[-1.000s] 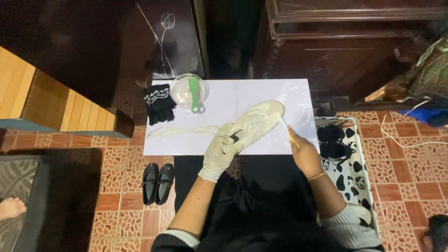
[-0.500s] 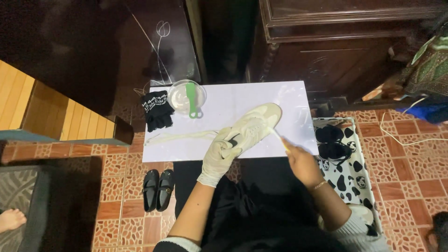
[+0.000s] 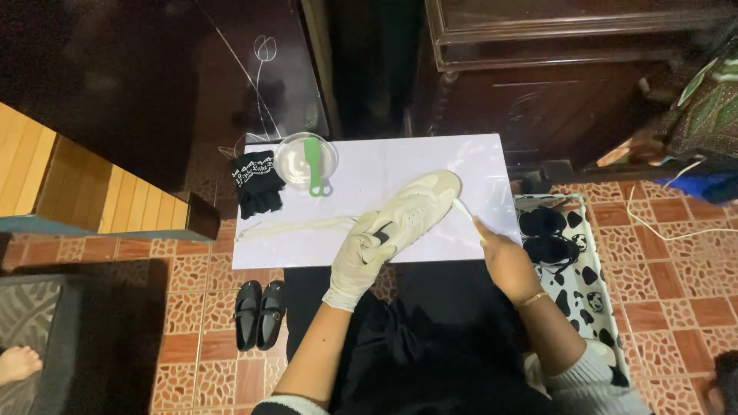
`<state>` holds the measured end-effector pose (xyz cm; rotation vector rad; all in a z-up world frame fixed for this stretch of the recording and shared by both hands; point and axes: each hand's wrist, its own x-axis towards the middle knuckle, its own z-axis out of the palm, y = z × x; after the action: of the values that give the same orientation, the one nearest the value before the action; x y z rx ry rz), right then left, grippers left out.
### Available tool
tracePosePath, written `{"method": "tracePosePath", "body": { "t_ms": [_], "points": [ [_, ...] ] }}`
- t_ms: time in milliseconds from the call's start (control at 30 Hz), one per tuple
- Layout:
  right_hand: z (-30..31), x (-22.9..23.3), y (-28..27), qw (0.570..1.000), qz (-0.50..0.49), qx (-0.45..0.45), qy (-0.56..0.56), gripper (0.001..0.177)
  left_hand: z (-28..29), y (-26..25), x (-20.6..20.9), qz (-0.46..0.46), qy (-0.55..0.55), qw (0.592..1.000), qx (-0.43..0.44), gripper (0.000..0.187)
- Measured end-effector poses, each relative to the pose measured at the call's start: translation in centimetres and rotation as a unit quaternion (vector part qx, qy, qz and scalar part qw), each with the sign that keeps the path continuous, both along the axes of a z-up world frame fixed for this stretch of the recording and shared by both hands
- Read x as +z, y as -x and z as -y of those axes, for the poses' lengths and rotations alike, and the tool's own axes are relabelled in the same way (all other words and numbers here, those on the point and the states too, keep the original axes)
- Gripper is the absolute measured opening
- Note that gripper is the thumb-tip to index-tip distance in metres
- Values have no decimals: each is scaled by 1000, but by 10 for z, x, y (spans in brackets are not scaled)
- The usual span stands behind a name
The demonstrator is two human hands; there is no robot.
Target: The person is cleaning a white sneaker using a toothbrush and a cleaning solution. They scrub the upper, sides, and sole of the shoe while holding it in their gloved hands.
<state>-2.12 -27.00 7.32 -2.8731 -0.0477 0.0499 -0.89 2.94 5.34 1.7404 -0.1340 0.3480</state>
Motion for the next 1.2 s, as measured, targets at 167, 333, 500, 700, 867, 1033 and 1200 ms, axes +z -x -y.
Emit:
{"method": "tracePosePath", "body": {
  "t_ms": [167,333,500,700,867,1033,1200],
  "points": [
    [16,-31,-11,996,7,-35,-79,54,2,0,2,-4,12,1000,5,38],
    [-12,-32,-8,994,-45,-11,-102,51,0,-2,2,-6,8,1000,5,39],
    [9,-22,-35,995,-25,-45,-86,54,1,-3,8,2,-1,1000,3,37],
    [12,-10,-18,996,-43,-23,-73,51,4,-2,5,7,-7,1000,11,38],
    [0,-24,-14,997,-35,-17,-60,52,2,1,6,6,-12,1000,12,39],
    [-12,-11,-23,1000,-16,14,-23,51,2,1,9,-20,-10,1000,8,39],
    [-25,-22,-24,991,44,76,100,54,2,2,16,-23,-8,1000,2,38]
  ]
}}
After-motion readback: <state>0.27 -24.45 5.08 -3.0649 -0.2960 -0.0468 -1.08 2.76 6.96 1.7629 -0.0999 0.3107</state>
